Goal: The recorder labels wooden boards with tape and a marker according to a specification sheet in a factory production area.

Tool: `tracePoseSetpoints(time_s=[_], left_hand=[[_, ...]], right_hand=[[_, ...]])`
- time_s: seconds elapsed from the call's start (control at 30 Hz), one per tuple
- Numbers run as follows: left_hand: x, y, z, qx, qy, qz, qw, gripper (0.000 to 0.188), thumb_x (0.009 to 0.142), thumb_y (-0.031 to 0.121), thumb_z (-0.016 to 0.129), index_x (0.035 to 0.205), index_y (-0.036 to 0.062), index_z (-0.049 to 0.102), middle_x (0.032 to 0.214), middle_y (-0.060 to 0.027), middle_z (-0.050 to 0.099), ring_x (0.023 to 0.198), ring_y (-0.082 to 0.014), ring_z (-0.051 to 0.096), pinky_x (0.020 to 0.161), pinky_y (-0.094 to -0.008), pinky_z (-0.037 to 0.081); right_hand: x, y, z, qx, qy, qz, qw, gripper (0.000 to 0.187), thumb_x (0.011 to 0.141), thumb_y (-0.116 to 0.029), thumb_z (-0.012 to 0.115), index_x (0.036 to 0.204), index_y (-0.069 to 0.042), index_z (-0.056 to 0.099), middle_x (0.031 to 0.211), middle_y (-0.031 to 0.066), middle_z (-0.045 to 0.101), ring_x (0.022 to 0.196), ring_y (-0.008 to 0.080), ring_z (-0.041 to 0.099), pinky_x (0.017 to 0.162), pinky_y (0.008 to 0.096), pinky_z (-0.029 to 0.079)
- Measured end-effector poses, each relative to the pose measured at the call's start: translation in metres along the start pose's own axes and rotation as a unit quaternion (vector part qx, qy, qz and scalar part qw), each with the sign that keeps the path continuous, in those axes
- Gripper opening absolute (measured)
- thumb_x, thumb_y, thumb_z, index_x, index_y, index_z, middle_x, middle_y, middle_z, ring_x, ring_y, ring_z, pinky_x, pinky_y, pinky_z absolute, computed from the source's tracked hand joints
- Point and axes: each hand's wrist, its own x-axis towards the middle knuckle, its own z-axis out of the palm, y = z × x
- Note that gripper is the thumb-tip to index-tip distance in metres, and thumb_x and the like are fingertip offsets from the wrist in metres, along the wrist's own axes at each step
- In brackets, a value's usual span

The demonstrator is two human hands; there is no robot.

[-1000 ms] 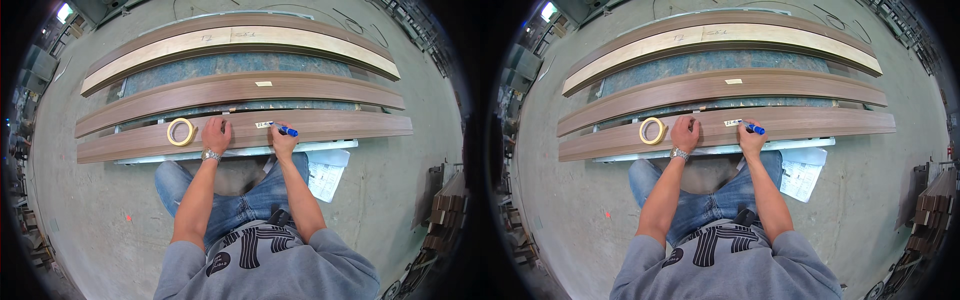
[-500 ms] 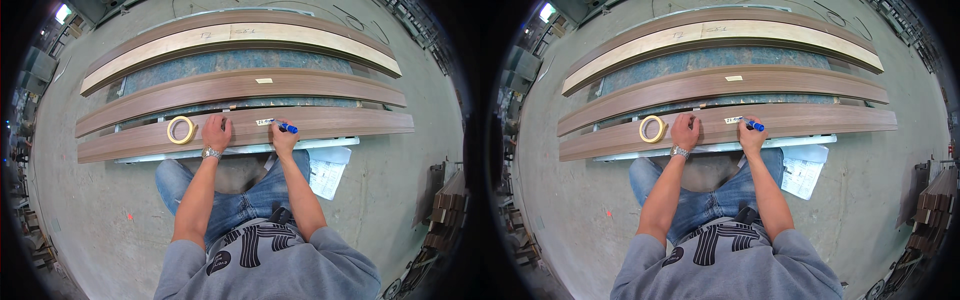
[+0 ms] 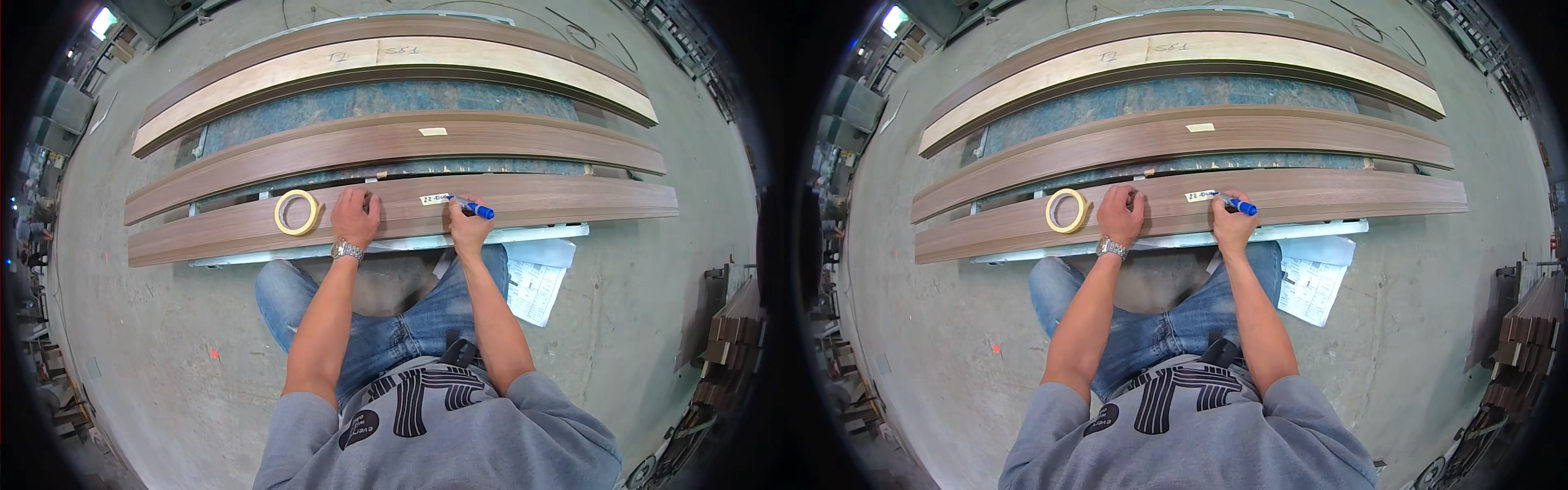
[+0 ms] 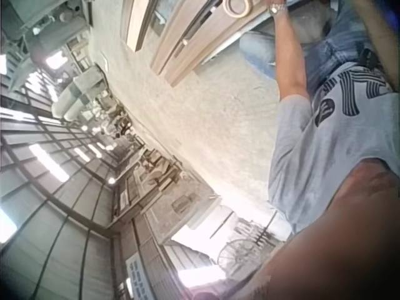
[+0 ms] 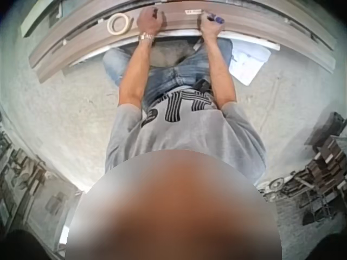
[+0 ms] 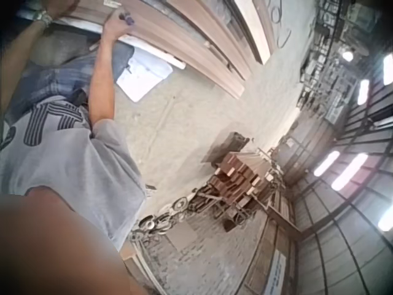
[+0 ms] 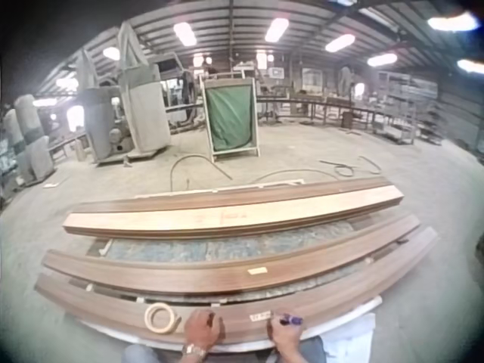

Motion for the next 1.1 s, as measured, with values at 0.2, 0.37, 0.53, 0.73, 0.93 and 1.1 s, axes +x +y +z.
tracePoseSetpoints(time_s=[0.2, 0.37, 0.53, 0.73, 0.93, 1.1], left_hand=[[0.001, 0.002, 0.000, 0.001, -0.001, -0.003, 1.000, 0.011, 0.082, 0.017, 0.071, 0.085, 0.0098, 0.064, 0.074, -0.0066, 0.056, 0.068, -0.0269, 0.058, 0.059, -0.0395, 0.047], [0.001, 0.003, 0.000, 0.004, -0.029, -0.024, 0.999, 0.013, 0.082, 0.019, 0.070, 0.085, 0.0091, 0.062, 0.079, -0.0082, 0.059, 0.074, -0.0299, 0.061, 0.063, -0.0429, 0.049], [0.001, 0.003, -0.001, 0.004, -0.030, -0.019, 0.999, 0.013, 0.082, 0.018, 0.070, 0.085, 0.0090, 0.061, 0.079, -0.0083, 0.059, 0.074, -0.0296, 0.061, 0.063, -0.0430, 0.049], [0.002, 0.001, 0.000, 0.021, -0.014, 0.003, 1.000, 0.011, 0.081, 0.015, 0.071, 0.087, 0.0090, 0.063, 0.075, -0.0069, 0.057, 0.067, -0.0260, 0.058, 0.059, -0.0390, 0.047], [0.002, 0.002, 0.003, 0.026, -0.041, -0.011, 0.999, 0.013, 0.082, 0.017, 0.070, 0.088, 0.0093, 0.061, 0.080, -0.0086, 0.058, 0.075, -0.0302, 0.060, 0.063, -0.0435, 0.048], [0.004, -0.001, 0.005, 0.029, -0.054, -0.016, 0.998, 0.015, 0.082, 0.018, 0.070, 0.090, 0.0091, 0.061, 0.082, -0.0088, 0.059, 0.077, -0.0307, 0.060, 0.065, -0.0440, 0.048]], right_hand=[[0.008, 0.003, -0.003, 0.010, -0.023, 0.013, 1.000, 0.016, 0.080, -0.009, 0.074, 0.091, 0.000, 0.066, 0.067, 0.0023, 0.064, 0.058, 0.0086, 0.057, 0.053, 0.0257, 0.046], [0.031, -0.006, -0.017, 0.168, -0.015, 0.080, 0.982, 0.022, 0.086, -0.004, 0.072, 0.104, 0.000, 0.060, 0.067, 0.0034, 0.061, 0.053, 0.0077, 0.054, 0.042, 0.0223, 0.042], [0.054, -0.019, -0.015, 0.166, -0.041, 0.057, 0.984, 0.022, 0.085, -0.004, 0.072, 0.104, 0.001, 0.062, 0.070, 0.0033, 0.062, 0.055, 0.0075, 0.055, 0.045, 0.0218, 0.042], [0.087, -0.038, 0.020, 0.185, -0.072, 0.024, 0.980, 0.015, 0.084, -0.005, 0.073, 0.096, 0.001, 0.066, 0.070, 0.0026, 0.063, 0.055, 0.0073, 0.056, 0.046, 0.0211, 0.042], [0.133, -0.033, 0.078, 0.134, -0.111, -0.017, 0.985, 0.013, 0.082, -0.006, 0.074, 0.090, 0.001, 0.066, 0.067, 0.0035, 0.063, 0.054, 0.0085, 0.057, 0.046, 0.0216, 0.042], [0.141, -0.009, 0.089, -0.005, -0.094, -0.086, 0.992, 0.009, 0.080, -0.005, 0.073, 0.082, 0.000, 0.066, 0.062, 0.0024, 0.062, 0.053, 0.0084, 0.057, 0.046, 0.0230, 0.042]])
